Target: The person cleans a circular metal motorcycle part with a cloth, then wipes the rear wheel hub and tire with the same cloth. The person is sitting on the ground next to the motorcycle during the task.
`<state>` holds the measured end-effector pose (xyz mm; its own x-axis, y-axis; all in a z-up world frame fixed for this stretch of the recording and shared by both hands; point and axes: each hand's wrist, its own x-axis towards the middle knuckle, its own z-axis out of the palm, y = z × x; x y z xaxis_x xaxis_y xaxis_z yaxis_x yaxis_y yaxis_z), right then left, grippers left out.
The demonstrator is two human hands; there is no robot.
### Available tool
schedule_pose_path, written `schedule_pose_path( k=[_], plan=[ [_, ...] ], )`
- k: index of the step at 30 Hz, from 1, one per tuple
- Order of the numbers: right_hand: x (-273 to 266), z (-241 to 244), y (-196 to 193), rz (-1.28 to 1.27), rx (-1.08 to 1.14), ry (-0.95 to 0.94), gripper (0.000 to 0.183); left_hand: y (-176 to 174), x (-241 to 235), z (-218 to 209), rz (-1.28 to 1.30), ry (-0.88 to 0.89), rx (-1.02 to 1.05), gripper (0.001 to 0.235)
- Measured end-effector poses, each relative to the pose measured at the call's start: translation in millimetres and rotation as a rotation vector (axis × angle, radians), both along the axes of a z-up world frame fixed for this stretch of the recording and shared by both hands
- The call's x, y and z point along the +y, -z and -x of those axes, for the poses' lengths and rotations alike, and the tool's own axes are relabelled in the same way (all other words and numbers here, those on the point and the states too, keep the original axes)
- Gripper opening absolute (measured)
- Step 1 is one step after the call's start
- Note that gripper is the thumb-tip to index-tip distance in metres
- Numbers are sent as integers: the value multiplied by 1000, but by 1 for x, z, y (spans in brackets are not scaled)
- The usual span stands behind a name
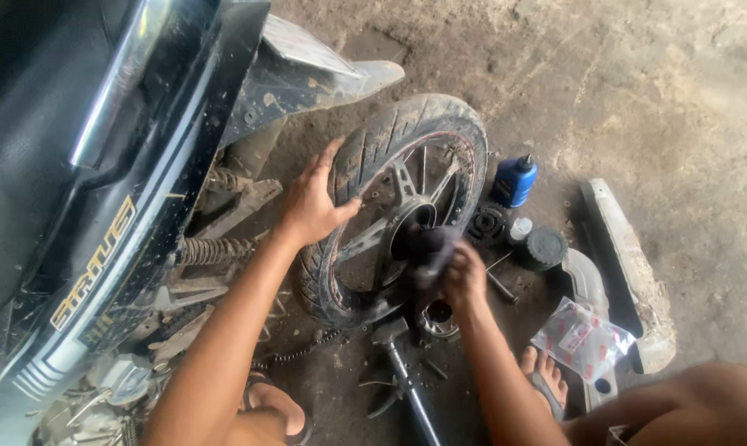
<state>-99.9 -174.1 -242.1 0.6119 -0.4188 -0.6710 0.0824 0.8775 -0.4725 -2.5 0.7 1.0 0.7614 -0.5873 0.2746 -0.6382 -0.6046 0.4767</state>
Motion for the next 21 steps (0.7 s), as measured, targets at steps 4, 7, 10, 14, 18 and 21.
schedule_pose_path(
  k=[4, 7, 10, 14, 18, 21],
  plan=[
    [2, 20, -17, -135, -157, 178, 44, 4, 5, -2, 13, 4, -18, 84],
    [12, 24, 11, 246, 149, -127, 56, 5, 5, -9, 30, 12, -20, 84],
    [21, 18, -22, -237, -67, 237, 54, 5, 5, -10, 47, 28, -7, 83],
    [21, 15, -32, 564, 37, 132, 39, 0, -1, -8, 6, 21, 6, 83],
    [15, -18, -6, 1387, 119, -243, 67, 3, 3, -12, -32, 14, -9, 84],
    [-5, -44, 27, 2098, -141, -584, 56, -7, -2, -9, -21, 34, 21, 82]
  ],
)
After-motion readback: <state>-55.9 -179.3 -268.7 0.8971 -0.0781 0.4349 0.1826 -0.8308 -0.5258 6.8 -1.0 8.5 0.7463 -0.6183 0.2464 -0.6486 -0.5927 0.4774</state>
